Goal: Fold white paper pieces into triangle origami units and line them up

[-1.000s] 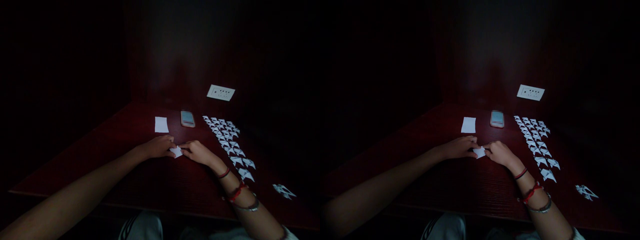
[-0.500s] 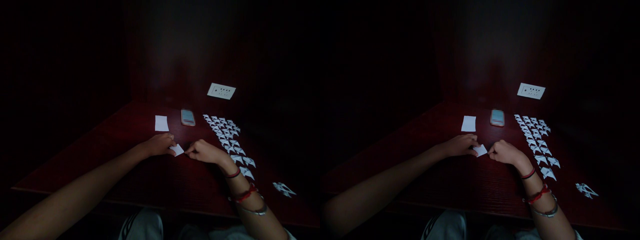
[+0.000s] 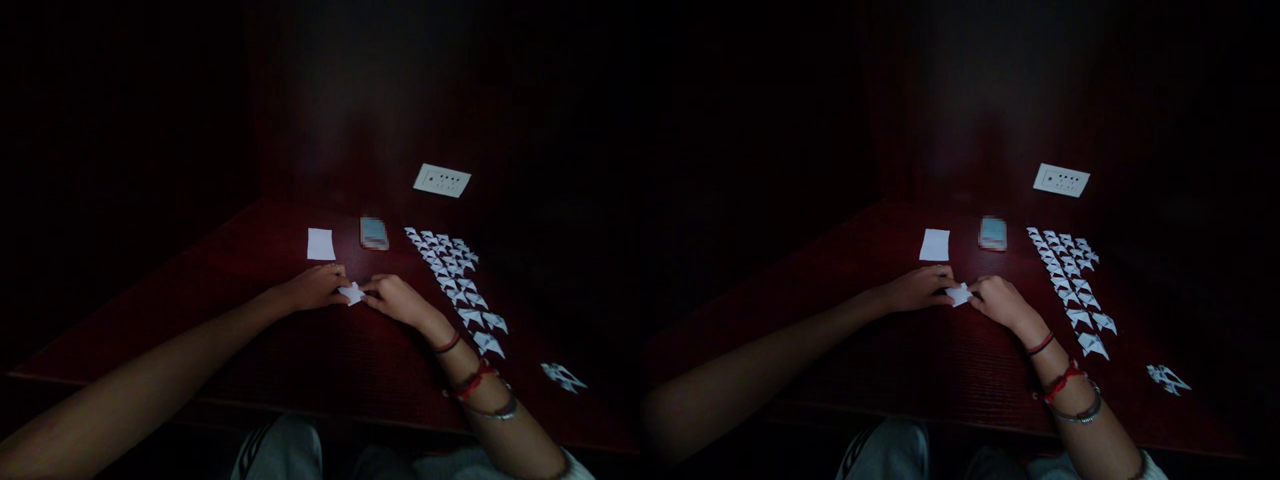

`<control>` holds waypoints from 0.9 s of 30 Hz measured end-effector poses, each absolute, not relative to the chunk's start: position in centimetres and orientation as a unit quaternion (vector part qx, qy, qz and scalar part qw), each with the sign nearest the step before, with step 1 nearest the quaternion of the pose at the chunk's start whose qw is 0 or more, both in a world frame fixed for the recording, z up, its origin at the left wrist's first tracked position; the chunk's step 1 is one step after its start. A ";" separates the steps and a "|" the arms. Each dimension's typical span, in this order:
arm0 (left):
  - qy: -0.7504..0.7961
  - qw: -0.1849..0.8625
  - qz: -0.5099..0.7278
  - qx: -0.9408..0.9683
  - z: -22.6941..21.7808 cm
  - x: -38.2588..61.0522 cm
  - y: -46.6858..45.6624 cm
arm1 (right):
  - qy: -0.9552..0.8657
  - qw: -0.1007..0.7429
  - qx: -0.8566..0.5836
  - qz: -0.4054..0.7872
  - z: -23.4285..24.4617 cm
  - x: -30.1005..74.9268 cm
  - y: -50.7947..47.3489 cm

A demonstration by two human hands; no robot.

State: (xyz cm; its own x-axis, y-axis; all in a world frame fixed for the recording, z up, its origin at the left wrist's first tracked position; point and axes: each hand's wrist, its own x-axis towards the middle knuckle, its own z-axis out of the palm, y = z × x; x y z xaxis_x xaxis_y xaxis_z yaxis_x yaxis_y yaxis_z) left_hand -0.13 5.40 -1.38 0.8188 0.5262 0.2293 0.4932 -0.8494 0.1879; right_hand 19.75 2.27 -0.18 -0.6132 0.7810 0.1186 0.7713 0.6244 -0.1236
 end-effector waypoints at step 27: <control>0.354 0.148 0.228 0.895 -3.4 0.0 6.7 | -0.843 0.281 -0.459 -0.001 -0.7 19.7 3.6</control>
State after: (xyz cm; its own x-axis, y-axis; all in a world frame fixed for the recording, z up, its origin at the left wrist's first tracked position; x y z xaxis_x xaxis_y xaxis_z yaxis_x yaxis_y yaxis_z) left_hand -0.01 6.72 -3.45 0.6456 0.7007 0.3037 0.5652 -0.7059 0.4270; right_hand 19.67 3.64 -0.67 -0.4203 0.7738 0.4739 0.7748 0.5779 -0.2564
